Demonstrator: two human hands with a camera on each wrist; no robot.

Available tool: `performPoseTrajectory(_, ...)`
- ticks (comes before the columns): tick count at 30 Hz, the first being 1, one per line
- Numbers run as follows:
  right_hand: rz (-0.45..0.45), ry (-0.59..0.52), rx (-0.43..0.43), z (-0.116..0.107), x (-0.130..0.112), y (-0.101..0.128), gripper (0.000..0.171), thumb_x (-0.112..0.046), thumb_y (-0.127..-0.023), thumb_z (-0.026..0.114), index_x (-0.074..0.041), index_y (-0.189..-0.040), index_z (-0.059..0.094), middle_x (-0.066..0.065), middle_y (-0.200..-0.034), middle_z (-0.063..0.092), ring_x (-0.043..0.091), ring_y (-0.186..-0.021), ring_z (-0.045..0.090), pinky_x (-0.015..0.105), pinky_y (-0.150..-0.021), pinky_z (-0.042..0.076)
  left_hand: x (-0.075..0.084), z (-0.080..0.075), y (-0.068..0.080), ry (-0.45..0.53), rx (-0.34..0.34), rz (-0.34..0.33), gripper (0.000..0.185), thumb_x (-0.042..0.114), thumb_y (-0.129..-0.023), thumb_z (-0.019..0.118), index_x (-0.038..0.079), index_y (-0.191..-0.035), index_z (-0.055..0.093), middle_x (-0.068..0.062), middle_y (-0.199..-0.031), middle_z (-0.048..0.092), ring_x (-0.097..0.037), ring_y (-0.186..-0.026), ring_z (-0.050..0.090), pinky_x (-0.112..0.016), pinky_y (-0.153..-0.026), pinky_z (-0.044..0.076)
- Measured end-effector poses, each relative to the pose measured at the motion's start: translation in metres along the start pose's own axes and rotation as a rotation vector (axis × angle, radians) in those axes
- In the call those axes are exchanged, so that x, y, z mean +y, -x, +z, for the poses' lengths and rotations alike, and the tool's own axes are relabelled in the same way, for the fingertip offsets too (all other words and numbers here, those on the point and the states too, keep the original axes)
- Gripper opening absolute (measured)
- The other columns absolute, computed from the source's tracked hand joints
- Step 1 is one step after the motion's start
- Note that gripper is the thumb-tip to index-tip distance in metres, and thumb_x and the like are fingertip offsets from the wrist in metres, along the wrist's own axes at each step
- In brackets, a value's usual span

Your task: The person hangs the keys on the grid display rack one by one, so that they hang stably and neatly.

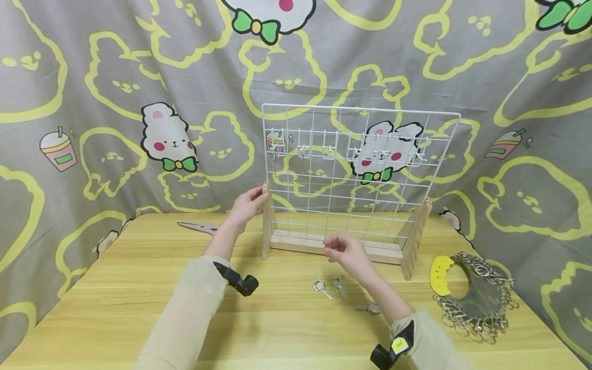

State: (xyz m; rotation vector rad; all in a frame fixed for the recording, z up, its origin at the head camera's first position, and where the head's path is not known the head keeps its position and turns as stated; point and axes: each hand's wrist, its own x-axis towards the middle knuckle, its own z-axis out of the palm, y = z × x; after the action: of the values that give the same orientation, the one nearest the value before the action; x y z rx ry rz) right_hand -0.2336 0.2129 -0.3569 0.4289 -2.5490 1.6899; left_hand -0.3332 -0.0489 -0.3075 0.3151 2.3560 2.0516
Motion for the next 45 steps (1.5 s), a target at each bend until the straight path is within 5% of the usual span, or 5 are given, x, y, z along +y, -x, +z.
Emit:
performPoseTrajectory(4, 0.018, -0.005, -0.060, 0.004, 0.012, 0.008, 0.023, -0.005, -0.086, 0.062, 0.010, -0.103, 0.056, 0.022, -0.095, 0.060, 0.038, -0.088, 0.059, 0.032, -0.073, 0.056, 0.000, 0.000, -0.001, -0.004, 0.003, -0.001, 0.051, 0.021, -0.097, 0.050, 0.001, -0.141, 0.034, -0.013, -0.143, 0.038, -0.027, -0.129, 0.038, -0.038, -0.105, 0.035)
performPoseTrajectory(9, 0.034, -0.005, -0.105, 0.005, 0.024, 0.015, 0.027, -0.007, -0.088, 0.061, 0.013, -0.105, 0.054, 0.025, -0.098, 0.059, 0.030, -0.087, 0.060, 0.037, -0.074, 0.055, 0.001, -0.001, -0.001, -0.024, 0.010, 0.001, 0.051, 0.021, -0.097, 0.050, 0.001, -0.141, 0.034, -0.013, -0.143, 0.038, -0.026, -0.129, 0.037, -0.037, -0.107, 0.032)
performPoseTrajectory(18, 0.025, 0.029, -0.151, 0.009, 0.035, 0.020, 0.030, -0.008, -0.085, 0.063, 0.013, -0.105, 0.055, 0.015, -0.091, 0.061, 0.026, -0.082, 0.060, 0.028, -0.069, 0.054, 0.004, -0.002, 0.001, -0.058, 0.019, 0.020, 0.053, 0.021, -0.097, 0.050, 0.002, -0.142, 0.033, -0.013, -0.144, 0.036, -0.024, -0.132, 0.034, -0.034, -0.108, 0.029)
performPoseTrajectory(25, 0.098, -0.004, -0.178, 0.018, 0.044, 0.023, 0.028, -0.007, -0.083, 0.065, 0.009, -0.103, 0.055, 0.010, -0.087, 0.062, 0.017, -0.068, 0.057, 0.019, -0.047, 0.044, 0.005, -0.001, 0.000, -0.102, 0.044, 0.042, 0.049, 0.023, -0.097, 0.050, 0.003, -0.140, 0.037, -0.012, -0.142, 0.041, -0.024, -0.129, 0.038, -0.034, -0.106, 0.032)
performPoseTrajectory(45, -0.058, 0.276, -0.155, 0.029, 0.056, 0.023, 0.009, -0.001, -0.076, 0.072, -0.003, -0.082, 0.067, 0.001, -0.082, 0.058, 0.008, -0.067, 0.053, 0.020, -0.053, 0.048, 0.007, 0.001, 0.001, -0.072, 0.058, 0.019, 0.049, 0.023, -0.097, 0.050, 0.003, -0.140, 0.038, -0.012, -0.142, 0.041, -0.024, -0.130, 0.037, -0.034, -0.107, 0.031)
